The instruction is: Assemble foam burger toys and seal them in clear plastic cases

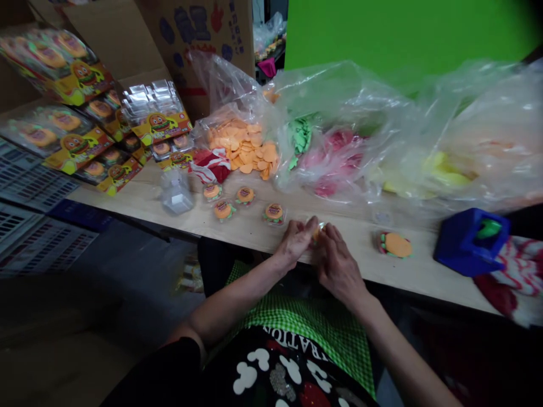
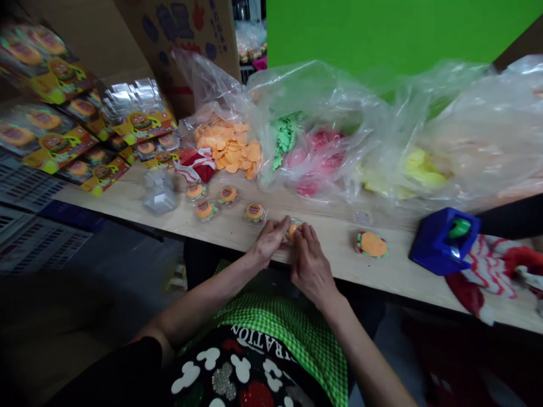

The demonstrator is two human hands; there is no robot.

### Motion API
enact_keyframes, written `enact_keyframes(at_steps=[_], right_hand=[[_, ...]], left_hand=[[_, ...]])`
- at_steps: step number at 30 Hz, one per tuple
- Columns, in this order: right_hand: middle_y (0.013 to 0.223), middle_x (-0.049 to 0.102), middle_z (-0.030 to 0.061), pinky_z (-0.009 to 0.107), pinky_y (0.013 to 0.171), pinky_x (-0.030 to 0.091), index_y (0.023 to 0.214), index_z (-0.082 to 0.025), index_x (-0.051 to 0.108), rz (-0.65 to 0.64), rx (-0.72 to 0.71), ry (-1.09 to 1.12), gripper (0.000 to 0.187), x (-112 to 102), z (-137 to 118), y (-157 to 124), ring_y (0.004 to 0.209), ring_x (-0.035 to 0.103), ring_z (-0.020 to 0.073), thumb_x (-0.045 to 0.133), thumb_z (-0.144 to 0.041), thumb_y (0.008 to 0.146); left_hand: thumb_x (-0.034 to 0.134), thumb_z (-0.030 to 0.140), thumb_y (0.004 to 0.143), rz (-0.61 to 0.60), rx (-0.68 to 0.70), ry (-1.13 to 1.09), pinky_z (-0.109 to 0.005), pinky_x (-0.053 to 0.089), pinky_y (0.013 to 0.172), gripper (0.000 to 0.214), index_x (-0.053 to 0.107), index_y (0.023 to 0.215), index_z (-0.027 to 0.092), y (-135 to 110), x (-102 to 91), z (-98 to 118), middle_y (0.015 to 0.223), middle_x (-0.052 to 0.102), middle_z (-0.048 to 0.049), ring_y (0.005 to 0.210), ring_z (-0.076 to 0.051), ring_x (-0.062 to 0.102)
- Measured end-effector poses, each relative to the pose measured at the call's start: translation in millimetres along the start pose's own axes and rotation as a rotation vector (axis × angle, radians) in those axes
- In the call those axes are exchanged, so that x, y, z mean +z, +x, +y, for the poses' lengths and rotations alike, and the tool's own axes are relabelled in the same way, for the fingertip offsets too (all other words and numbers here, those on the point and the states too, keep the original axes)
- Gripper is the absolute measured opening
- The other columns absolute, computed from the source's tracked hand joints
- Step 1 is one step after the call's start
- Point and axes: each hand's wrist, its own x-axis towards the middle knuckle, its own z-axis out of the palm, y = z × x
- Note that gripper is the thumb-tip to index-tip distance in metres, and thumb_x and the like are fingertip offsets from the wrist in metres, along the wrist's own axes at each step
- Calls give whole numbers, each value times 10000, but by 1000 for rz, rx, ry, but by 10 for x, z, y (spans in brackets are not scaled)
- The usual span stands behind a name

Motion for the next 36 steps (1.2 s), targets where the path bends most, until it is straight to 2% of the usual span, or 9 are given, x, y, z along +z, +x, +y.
enact_keyframes(at_steps=[4,6,8,11,19,24,30,33,36], right_hand=[[1433,545,137,513,1080,453,1255,-209,547,83,229,323,458,-78,10,-9,1337,516,288,478,-134,809],[1147,668,103,443,910,515,1103,-207,585,166,489,443,260,-190,34,93,1058,630,259,498,-285,870],[836,623,35,368,738,484,920,-213,571,133,646,519,243,-300,48,202,802,580,215,492,-442,901],[682,470,-26,311,644,390,771,-229,471,-3,580,628,339,-395,24,317,668,441,166,481,-540,906],[687,378,-35,297,629,329,717,-230,418,44,424,723,374,-308,-119,395,666,380,156,491,-534,922],[728,417,-32,295,646,356,782,-237,414,41,518,743,375,-176,-342,319,686,409,159,425,-561,972],[644,408,-37,284,596,343,692,-231,420,139,509,811,425,-62,-369,295,616,391,147,468,-573,940],[679,495,-15,279,616,386,709,-217,503,27,503,819,417,-145,-274,404,654,471,154,485,-573,925],[851,631,29,290,661,446,861,-211,613,97,560,781,396,-223,-255,566,767,578,182,435,-558,930]], left_hand=[[933,395,558,-53,-8,-109,-323,545,681,706,523,1093,187,-41,-7,28,970,632,-50,797,-187,641],[931,377,545,-174,19,-150,-303,544,699,689,571,1097,176,-86,-46,66,943,645,-33,774,-162,640],[915,390,564,-281,68,-161,-283,540,723,625,609,1063,174,-150,-87,122,903,660,-13,769,-145,637],[912,378,571,-340,152,-166,-253,534,719,564,598,995,179,-251,-132,206,862,661,13,762,-126,623],[904,343,573,-305,161,-149,-225,505,663,517,590,941,160,-354,-177,252,800,651,19,666,-95,586],[870,340,628,-83,301,-266,-229,524,692,456,615,959,160,-324,-128,278,839,666,6,696,-100,606],[851,322,661,-21,367,-300,-220,531,670,436,589,975,171,-303,-146,318,853,650,15,685,-91,595],[818,339,711,-44,379,-168,-235,531,712,413,579,1005,172,-322,-177,274,868,652,5,715,-102,597],[795,314,734,-62,446,98,-277,531,815,390,600,1046,186,-388,-158,221,935,650,-19,817,-139,613]])
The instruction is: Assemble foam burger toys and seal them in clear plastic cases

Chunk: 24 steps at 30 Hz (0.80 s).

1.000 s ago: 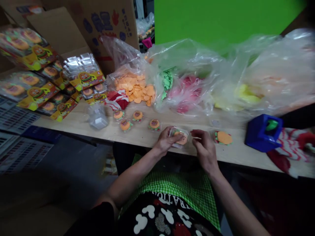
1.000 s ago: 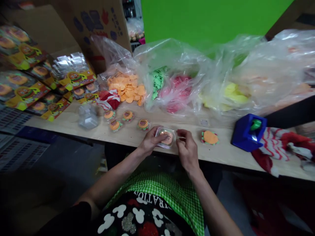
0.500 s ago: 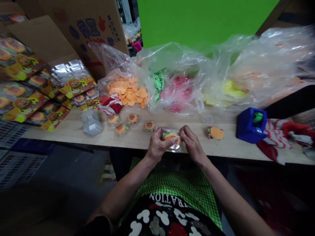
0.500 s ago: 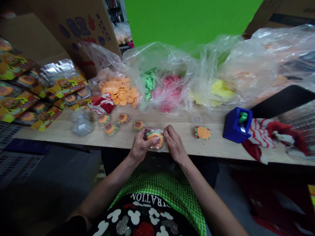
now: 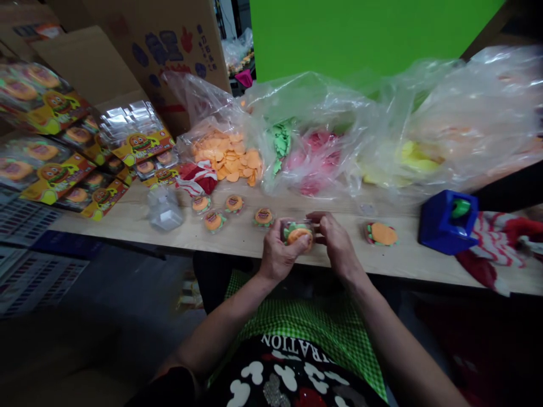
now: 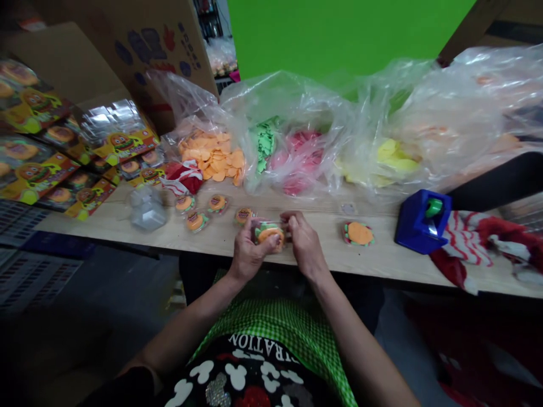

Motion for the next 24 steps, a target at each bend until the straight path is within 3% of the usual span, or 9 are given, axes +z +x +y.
enact_keyframes(at_steps=[3,6,10,16,19,21,24], right_hand=[[648,589,12,291,602,411,669,-209,584,130,6,-91,359,57,-88,95,632,541,173,475,-486,870],[534,547,1,292,575,377,559,-213,541,227,-8,-183,349,90,-111,140,552,508,162,495,-430,829],[587,634,24,296,597,385,617,-209,610,241,-70,-300,338,99,-123,122,578,565,176,467,-413,846],[537,565,9,297,575,352,596,-219,557,271,-134,-399,342,182,-187,27,535,513,163,454,-407,863],[534,565,5,295,571,364,607,-213,585,264,-87,-334,341,161,-139,66,534,513,163,462,-413,855],[554,579,5,287,566,384,618,-208,599,283,-44,-248,323,115,-69,140,552,526,166,469,-400,843],[575,576,6,276,527,388,619,-208,564,313,-37,-182,297,56,33,267,550,519,164,442,-372,834]], left_hand=[[765,245,738,-59,131,176,-320,497,965,400,617,1107,204,-73,50,17,1100,624,-64,1035,-201,606],[707,258,805,-102,151,181,-315,502,942,446,562,1222,201,-85,41,47,1212,592,-108,1126,-220,582],[637,370,898,-34,107,234,-269,493,761,228,652,1022,180,-15,-51,98,1001,649,-80,891,-175,610],[641,287,881,-24,196,278,-271,447,692,155,703,788,179,77,-107,187,748,649,-32,700,-147,566],[646,306,880,-49,154,189,-272,459,723,172,727,799,177,88,-103,175,781,664,-37,742,-150,582],[662,340,875,-53,94,41,-267,477,774,180,745,914,185,62,-95,128,878,688,-41,815,-153,605],[748,346,805,7,-22,-129,-243,484,769,262,709,1010,188,-34,-65,19,902,682,-23,805,-129,603]])
